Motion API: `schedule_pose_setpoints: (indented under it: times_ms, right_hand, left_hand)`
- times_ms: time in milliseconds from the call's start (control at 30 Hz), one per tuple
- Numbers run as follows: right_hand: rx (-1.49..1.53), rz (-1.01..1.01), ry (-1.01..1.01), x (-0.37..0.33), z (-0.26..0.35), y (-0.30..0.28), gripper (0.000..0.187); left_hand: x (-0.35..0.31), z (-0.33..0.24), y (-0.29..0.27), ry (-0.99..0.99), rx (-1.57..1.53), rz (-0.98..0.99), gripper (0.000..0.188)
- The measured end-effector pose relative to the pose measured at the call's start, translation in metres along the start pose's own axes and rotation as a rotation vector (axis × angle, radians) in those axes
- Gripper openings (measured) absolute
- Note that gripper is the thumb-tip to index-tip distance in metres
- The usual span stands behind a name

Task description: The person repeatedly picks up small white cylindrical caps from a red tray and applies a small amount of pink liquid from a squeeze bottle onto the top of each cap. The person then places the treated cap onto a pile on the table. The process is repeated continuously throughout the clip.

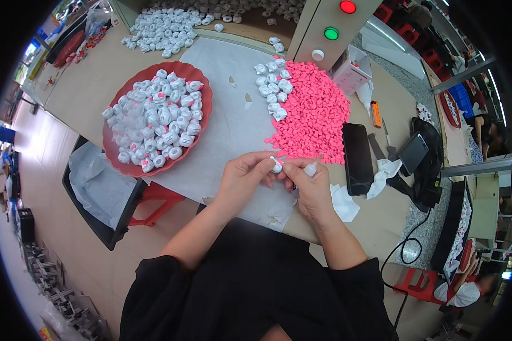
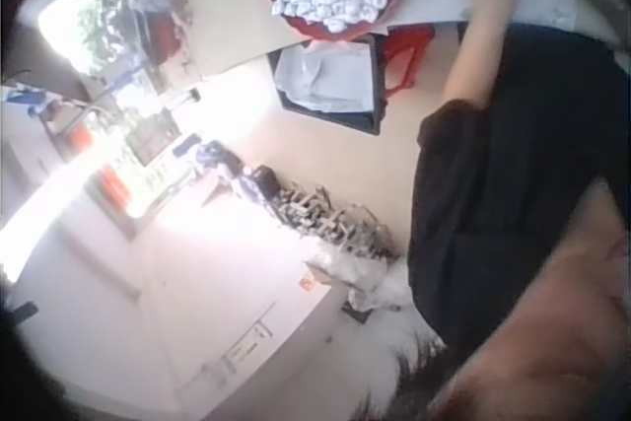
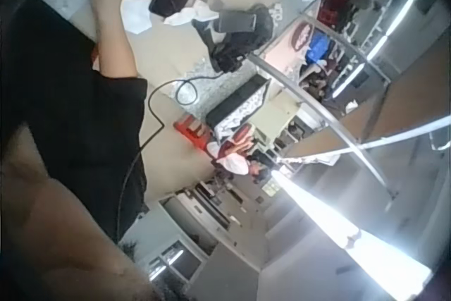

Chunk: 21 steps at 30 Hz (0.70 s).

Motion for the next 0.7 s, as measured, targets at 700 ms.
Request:
schedule_pose_setpoints:
  times_ms: [700]
  right_hand:
    - [-0.505, -0.051, -0.471, -0.011, 0.022, 0.010, 0.015]
  left_hand:
    - [-0.001, -0.003, 0.003, -0.005, -0.059, 0.099, 0.031]
Point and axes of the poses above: each hand's wrist, its own x-axis towards the middle knuckle, its own y-axis out of the palm, z = x × y, the point moved 7 cm from there along x, towards the middle knuckle, and after that the axes turned 1 degree about y, right-handed, at the moved point
